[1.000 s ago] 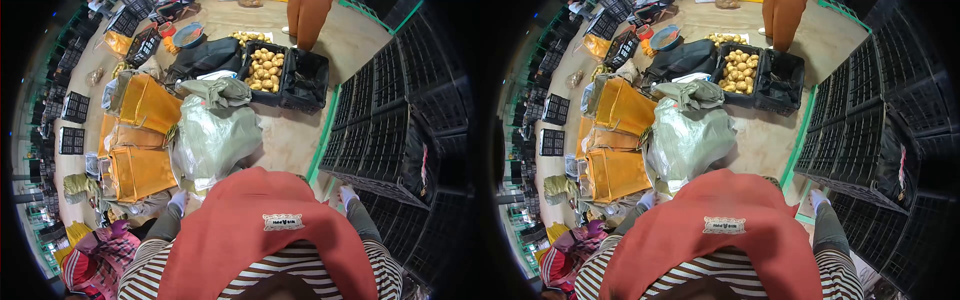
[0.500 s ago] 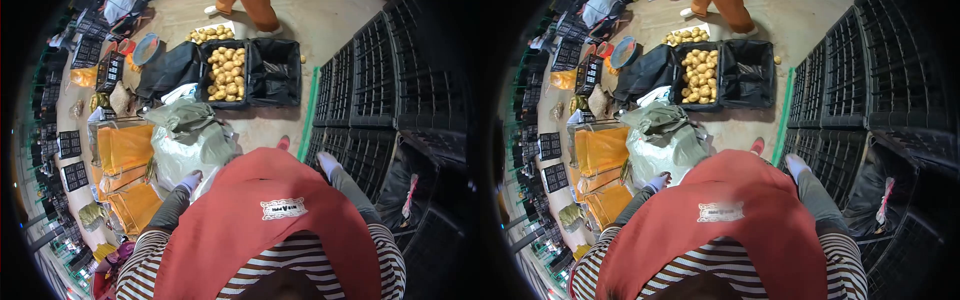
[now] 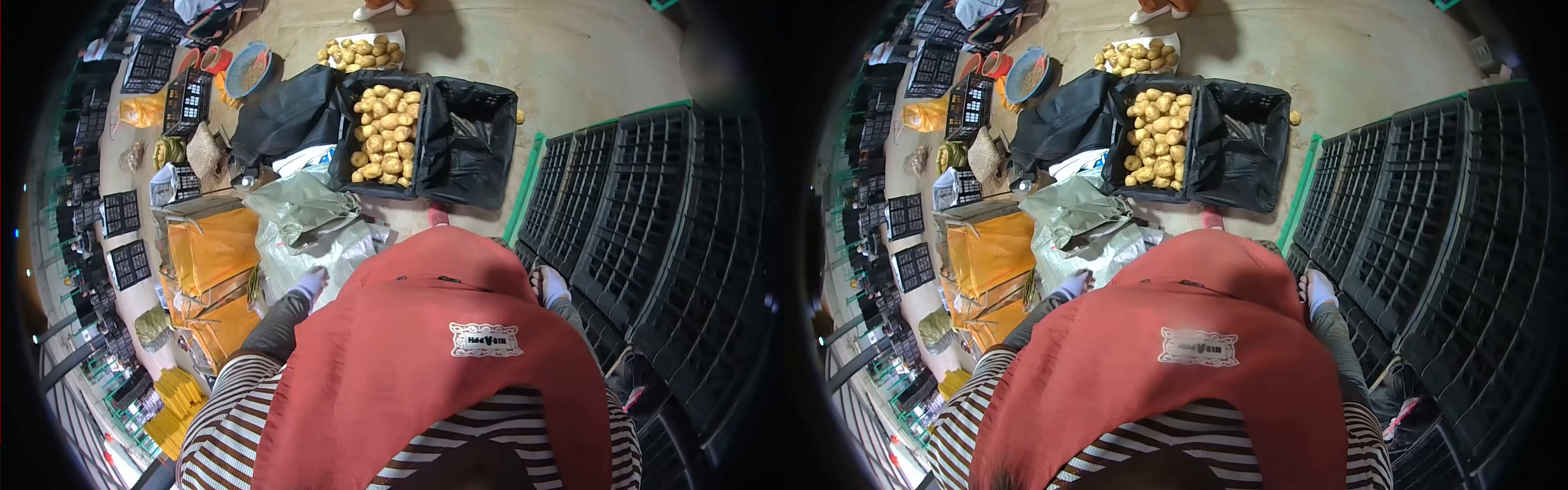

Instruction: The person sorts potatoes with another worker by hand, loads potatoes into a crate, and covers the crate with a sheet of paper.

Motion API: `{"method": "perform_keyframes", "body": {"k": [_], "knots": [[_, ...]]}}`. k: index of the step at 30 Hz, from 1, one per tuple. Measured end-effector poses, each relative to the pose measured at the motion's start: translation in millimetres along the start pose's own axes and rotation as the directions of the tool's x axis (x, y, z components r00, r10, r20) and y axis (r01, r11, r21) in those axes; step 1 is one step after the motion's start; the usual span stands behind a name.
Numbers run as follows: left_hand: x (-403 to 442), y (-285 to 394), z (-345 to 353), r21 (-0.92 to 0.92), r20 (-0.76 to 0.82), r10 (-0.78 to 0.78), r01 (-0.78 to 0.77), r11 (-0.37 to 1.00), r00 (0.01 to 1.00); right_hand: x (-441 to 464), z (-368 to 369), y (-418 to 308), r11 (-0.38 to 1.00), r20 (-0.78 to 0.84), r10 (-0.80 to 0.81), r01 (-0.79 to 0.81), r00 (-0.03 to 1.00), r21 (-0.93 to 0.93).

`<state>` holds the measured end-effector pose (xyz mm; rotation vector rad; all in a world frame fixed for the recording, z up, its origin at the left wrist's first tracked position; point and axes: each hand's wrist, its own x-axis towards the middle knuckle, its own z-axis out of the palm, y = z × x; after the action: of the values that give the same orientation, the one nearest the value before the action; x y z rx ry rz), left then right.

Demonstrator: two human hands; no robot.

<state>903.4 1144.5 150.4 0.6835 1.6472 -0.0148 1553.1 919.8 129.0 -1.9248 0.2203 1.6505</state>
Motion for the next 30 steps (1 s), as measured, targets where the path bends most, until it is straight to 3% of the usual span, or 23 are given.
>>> {"method": "perform_keyframes", "body": {"k": [1,2,3,5,7,8,10,11,12,15,16,17,18,19,20,21,22,23,24,29,30], "knots": [[-7,31,13,-0.032,-0.022,0.039,-0.040,0.999,0.999,-3,6,-7,0.994,-0.014,-0.058,0.056,0.998,-0.096],[6,45,7,-0.004,0.087,0.009,-0.008,1.000,0.996,-14,12,-18,0.975,-0.026,-0.118,0.110,0.993,-0.191],[2,64,17,-0.026,0.074,0.009,-0.008,1.000,0.997,-12,14,-32,0.874,0.063,-0.239,0.243,0.969,-0.420],[-6,95,35,-0.099,0.037,-0.001,0.005,0.995,0.999,-10,17,-58,0.452,0.237,-0.465,0.459,0.853,-0.765],[9,90,34,-0.132,0.076,-0.020,0.030,0.991,0.997,19,14,-75,-0.008,0.453,-0.598,0.560,0.661,-0.828],[19,85,34,-0.147,0.094,-0.029,0.042,0.988,0.995,9,16,-108,0.265,0.254,-0.349,0.355,0.902,-0.897],[32,79,37,-0.117,0.051,-0.044,0.050,0.992,0.998,26,17,-135,0.814,0.062,-0.317,0.306,0.946,-0.494],[36,72,41,-0.100,0.030,-0.059,0.062,0.993,0.998,33,16,-145,0.954,-0.012,-0.244,0.238,0.970,-0.183],[38,74,42,-0.150,0.042,-0.073,0.078,0.986,0.996,26,22,-168,0.972,-0.028,-0.213,0.209,0.977,-0.103],[45,88,51,-0.141,-0.073,-0.136,0.125,0.982,0.988,75,7,-203,0.912,0.078,-0.214,0.227,0.974,-0.342],[48,95,58,-0.211,-0.097,-0.186,0.163,0.964,0.978,56,21,-228,0.838,0.075,-0.278,0.280,0.958,-0.468],[55,92,62,0.080,-0.087,0.056,-0.049,0.996,0.995,64,16,-243,0.517,0.220,-0.393,0.412,0.893,-0.750],[69,84,61,0.361,0.003,0.281,-0.263,0.895,0.960,78,9,-263,0.084,0.420,-0.404,0.490,0.813,-0.868],[79,82,62,0.591,0.093,0.490,-0.444,0.673,0.867,90,2,-283,-0.366,0.600,-0.396,0.479,0.695,-0.798],[90,86,76,0.717,0.163,0.532,-0.470,0.514,0.831,98,6,-296,-0.425,0.653,-0.371,0.505,0.660,-0.751],[99,104,91,0.750,0.159,0.491,-0.428,0.504,0.856,123,31,-329,-0.273,0.637,-0.364,0.576,0.680,-0.771],[101,128,104,0.752,0.120,0.430,-0.365,0.549,0.895,145,63,-371,0.124,0.523,-0.339,0.588,0.782,-0.799],[103,154,121,0.731,0.072,0.362,-0.297,0.615,0.929,159,87,-414,0.434,0.424,-0.264,0.499,0.867,-0.750],[101,177,139,0.708,0.032,0.301,-0.234,0.667,0.953,165,110,-456,0.554,0.384,-0.203,0.429,0.901,-0.714],[104,316,210,0.600,-0.013,0.195,-0.148,0.786,0.981,175,166,-611,0.561,0.415,-0.083,0.387,0.906,-0.732],[78,371,225,0.440,-0.083,0.186,-0.131,0.888,0.979,176,173,-634,0.544,0.429,-0.073,0.396,0.900,-0.740]]}}
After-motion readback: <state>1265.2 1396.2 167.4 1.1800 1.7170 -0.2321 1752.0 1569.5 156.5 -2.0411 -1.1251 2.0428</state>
